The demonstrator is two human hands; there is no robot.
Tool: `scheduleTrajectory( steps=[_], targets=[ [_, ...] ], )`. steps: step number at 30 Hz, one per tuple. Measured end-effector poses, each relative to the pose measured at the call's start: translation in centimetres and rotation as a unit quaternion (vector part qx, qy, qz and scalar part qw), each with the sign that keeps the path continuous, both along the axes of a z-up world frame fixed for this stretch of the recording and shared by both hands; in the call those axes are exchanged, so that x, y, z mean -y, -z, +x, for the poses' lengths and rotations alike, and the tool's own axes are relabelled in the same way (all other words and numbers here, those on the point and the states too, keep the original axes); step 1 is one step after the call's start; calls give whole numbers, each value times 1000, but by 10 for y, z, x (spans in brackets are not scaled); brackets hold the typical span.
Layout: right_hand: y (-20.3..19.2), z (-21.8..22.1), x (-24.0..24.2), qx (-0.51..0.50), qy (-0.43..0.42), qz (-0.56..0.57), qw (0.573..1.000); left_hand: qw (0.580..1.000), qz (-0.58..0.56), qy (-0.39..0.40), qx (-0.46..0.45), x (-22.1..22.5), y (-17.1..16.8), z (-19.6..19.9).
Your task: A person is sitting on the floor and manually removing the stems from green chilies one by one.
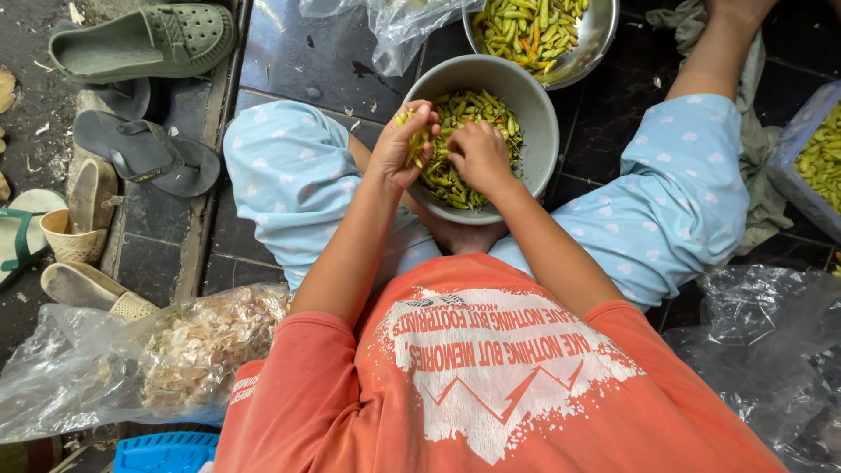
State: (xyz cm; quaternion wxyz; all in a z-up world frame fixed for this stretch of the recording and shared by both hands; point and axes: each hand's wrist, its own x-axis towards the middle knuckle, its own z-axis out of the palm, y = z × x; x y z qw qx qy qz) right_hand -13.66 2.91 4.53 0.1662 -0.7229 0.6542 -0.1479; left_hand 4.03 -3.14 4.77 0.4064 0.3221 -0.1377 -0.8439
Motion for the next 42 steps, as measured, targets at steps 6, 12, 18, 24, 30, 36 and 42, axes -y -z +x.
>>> scheduleTrajectory(
  steps=[6, 12, 18, 24, 30, 36, 42],
  targets=[
    [-10, -19, -10, 555, 146, 55, 817, 991, -73, -6, 115, -30, -6, -19],
    [9, -18, -34, 602, 153, 66, 781, 978, -111, 84, 156, -45, 27, -34],
    [-48, -9, -49, 543, 130, 28, 829, 871, -325, 139, 342, -43, -19, -19],
    [-6, -24, -51, 589, 176, 70, 786, 800, -419, 129, 411, -59, -27, -23],
    [-17, -50, -51, 769, 188, 103, 602, 905, -313, 154, 245, -40, -7, -42],
    [-60, -96, -48, 341, 136, 23, 930, 928, -212, 151, 268, 40, -61, -96],
    [-56, -94, -44, 351, 162, -116, 915, 877, -353, 58, 322, 116, -56, -169]
  ],
)
